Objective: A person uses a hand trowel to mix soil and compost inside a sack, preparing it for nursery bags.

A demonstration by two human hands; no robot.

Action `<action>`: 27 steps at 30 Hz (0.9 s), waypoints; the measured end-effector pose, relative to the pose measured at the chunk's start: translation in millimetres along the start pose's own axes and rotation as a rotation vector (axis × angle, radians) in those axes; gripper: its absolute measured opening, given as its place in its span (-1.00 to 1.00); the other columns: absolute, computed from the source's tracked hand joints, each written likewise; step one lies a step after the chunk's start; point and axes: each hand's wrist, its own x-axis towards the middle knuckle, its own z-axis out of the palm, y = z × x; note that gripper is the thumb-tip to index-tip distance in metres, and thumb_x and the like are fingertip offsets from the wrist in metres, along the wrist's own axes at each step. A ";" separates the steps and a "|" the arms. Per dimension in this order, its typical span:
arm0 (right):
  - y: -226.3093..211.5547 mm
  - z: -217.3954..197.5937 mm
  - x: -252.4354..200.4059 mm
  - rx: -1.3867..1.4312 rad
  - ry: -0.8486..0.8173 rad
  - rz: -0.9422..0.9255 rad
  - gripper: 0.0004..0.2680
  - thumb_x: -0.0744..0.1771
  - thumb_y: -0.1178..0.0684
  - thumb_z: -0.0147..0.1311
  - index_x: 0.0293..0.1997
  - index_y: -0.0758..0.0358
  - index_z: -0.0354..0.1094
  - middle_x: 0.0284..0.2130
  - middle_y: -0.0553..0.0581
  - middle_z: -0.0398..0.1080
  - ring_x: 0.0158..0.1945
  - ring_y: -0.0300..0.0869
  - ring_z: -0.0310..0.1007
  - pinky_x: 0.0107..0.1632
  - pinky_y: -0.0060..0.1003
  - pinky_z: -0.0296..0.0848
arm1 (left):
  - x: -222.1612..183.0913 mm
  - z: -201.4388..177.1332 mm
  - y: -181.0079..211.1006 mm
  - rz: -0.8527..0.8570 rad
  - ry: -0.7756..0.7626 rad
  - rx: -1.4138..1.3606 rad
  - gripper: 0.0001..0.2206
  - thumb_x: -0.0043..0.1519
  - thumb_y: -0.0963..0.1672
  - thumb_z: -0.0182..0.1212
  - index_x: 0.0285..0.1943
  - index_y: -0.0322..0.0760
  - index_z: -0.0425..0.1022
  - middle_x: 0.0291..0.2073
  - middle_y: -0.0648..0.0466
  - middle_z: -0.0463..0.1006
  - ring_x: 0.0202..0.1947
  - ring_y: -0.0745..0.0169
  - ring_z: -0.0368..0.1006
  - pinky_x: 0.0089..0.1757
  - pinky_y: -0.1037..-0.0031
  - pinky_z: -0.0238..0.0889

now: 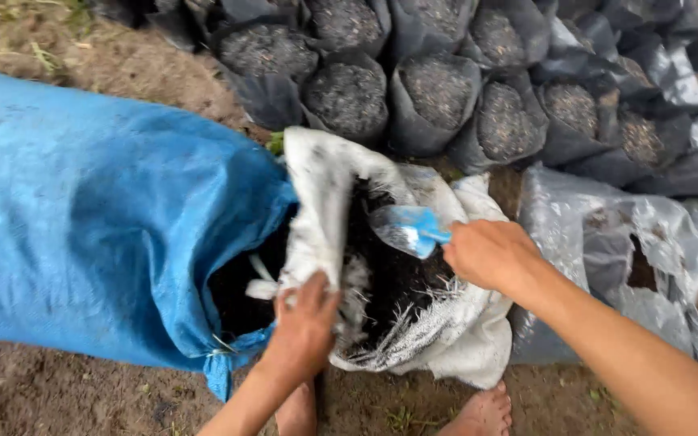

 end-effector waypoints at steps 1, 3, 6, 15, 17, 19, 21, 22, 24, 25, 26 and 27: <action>-2.8 -17.4 -10.9 -0.011 0.013 -0.010 -0.68 0.43 -0.13 -0.33 0.17 0.22 0.27 -0.01 0.23 0.49 -0.02 0.17 0.54 -0.03 0.11 0.53 | 7.0 -0.5 0.6 -0.014 0.013 0.007 -0.39 -0.18 -0.24 0.19 0.18 -0.26 0.33 0.28 -0.27 0.20 0.37 -0.17 0.15 0.02 -0.21 0.14; -8.6 -40.6 -40.4 0.022 -0.077 0.152 -0.67 0.41 -0.07 -0.37 0.23 0.16 0.26 0.10 0.20 0.44 0.06 0.07 0.56 0.03 0.04 0.60 | 8.7 -0.5 10.0 0.191 -0.132 -0.060 -0.30 0.03 -0.11 0.39 0.41 -0.22 0.24 0.36 -0.46 0.16 0.36 -0.41 0.09 0.10 -0.20 0.11; -8.3 -54.5 -66.4 -0.166 -0.102 0.161 -0.67 0.44 -0.12 -0.40 0.11 0.21 0.30 -0.05 0.17 0.53 -0.04 0.06 0.62 -0.02 0.05 0.59 | 21.7 6.4 6.4 0.204 -0.384 -0.110 -0.26 0.16 -0.05 0.32 0.52 -0.16 0.05 0.43 -0.49 -0.03 0.42 -0.43 -0.07 0.23 -0.22 -0.11; -99.4 -44.1 -33.7 -0.239 0.163 -0.219 -0.66 0.33 0.20 -0.13 0.27 0.31 0.18 -0.28 0.17 0.56 -0.26 0.11 0.63 -0.34 0.00 0.57 | 42.4 13.5 44.6 0.415 -0.352 -0.296 -0.19 0.27 0.10 0.06 0.60 -0.36 -0.15 0.44 -0.66 -0.16 0.47 -0.58 -0.20 0.32 -0.13 -0.24; -125.6 -23.0 2.4 -0.274 0.265 -0.218 -0.77 0.36 0.17 -0.15 0.14 0.22 0.28 -0.34 0.10 0.55 -0.34 -0.01 0.61 -0.43 -0.10 0.53 | 35.5 7.7 43.9 0.413 -0.243 -0.343 -0.27 0.26 0.09 0.05 0.52 -0.38 -0.01 0.36 -0.58 0.03 0.39 -0.56 -0.05 0.28 -0.18 -0.16; -145.3 -13.3 33.7 -0.305 0.386 -0.213 -0.82 0.40 0.14 -0.17 0.00 0.12 0.39 -0.40 0.04 0.54 -0.41 -0.12 0.59 -0.51 -0.19 0.48 | 29.1 -4.6 35.0 0.416 -0.127 -0.372 -0.34 0.25 0.09 0.04 0.44 -0.40 0.14 0.29 -0.51 0.21 0.30 -0.54 0.11 0.24 -0.22 -0.08; -156.7 -3.4 53.3 -0.565 0.407 -0.198 -0.75 0.46 -0.04 -0.29 0.10 0.16 0.37 -0.41 0.02 0.47 -0.56 -0.29 0.41 -0.56 -0.37 0.26 | 12.3 -20.5 28.3 0.357 0.057 -0.402 -0.46 0.43 0.08 -0.26 0.42 -0.33 0.27 0.25 -0.33 0.40 0.28 -0.31 0.26 0.19 -0.27 -0.03; -155.1 8.6 69.2 -0.565 0.400 -0.203 -0.75 0.46 -0.04 -0.29 0.10 0.16 0.37 -0.41 0.02 0.47 -0.56 -0.29 0.41 -0.56 -0.37 0.26 | 1.5 -17.0 23.1 0.352 0.053 -0.408 -0.46 0.43 0.08 -0.26 0.42 -0.33 0.27 0.25 -0.33 0.40 0.28 -0.31 0.26 0.19 -0.27 -0.03; -152.6 28.8 102.0 -0.638 0.746 -0.136 -0.83 0.35 0.10 -0.14 -0.08 0.20 0.42 -0.52 0.06 0.35 -0.60 -0.15 0.27 -0.59 -0.25 0.07 | -17.9 -11.4 10.7 0.057 0.150 -0.259 -0.68 0.37 0.03 -0.06 0.11 -0.22 0.39 0.09 -0.19 0.42 0.13 -0.16 0.35 0.01 0.00 0.18; -154.5 33.4 98.8 -0.642 0.749 -0.141 -0.83 0.35 0.10 -0.14 -0.08 0.20 0.42 -0.52 0.06 0.35 -0.60 -0.15 0.27 -0.59 -0.25 0.07 | -30.0 -1.8 6.1 0.051 0.153 -0.258 -0.68 0.37 0.03 -0.06 0.11 -0.22 0.39 0.09 -0.19 0.42 0.13 -0.16 0.35 0.01 0.00 0.18; -154.5 33.3 99.1 -0.662 0.750 -0.123 -0.84 0.35 0.14 -0.13 -0.08 0.24 0.40 -0.52 0.07 0.32 -0.60 -0.14 0.22 -0.60 -0.23 0.04 | -36.2 8.4 -2.4 -0.136 0.174 -0.195 -0.71 0.35 0.02 -0.09 0.02 -0.20 0.39 0.11 -0.18 0.43 0.14 -0.18 0.35 0.02 0.01 0.20; -154.5 33.6 99.7 -0.682 0.750 -0.104 -0.85 0.35 0.19 -0.13 -0.09 0.29 0.39 -0.53 0.08 0.29 -0.59 -0.12 0.17 -0.60 -0.21 0.00 | -42.0 19.2 -11.0 -0.323 0.194 -0.132 -0.73 0.33 0.01 -0.12 -0.06 -0.19 0.40 0.12 -0.18 0.43 0.15 -0.19 0.34 0.03 0.01 0.21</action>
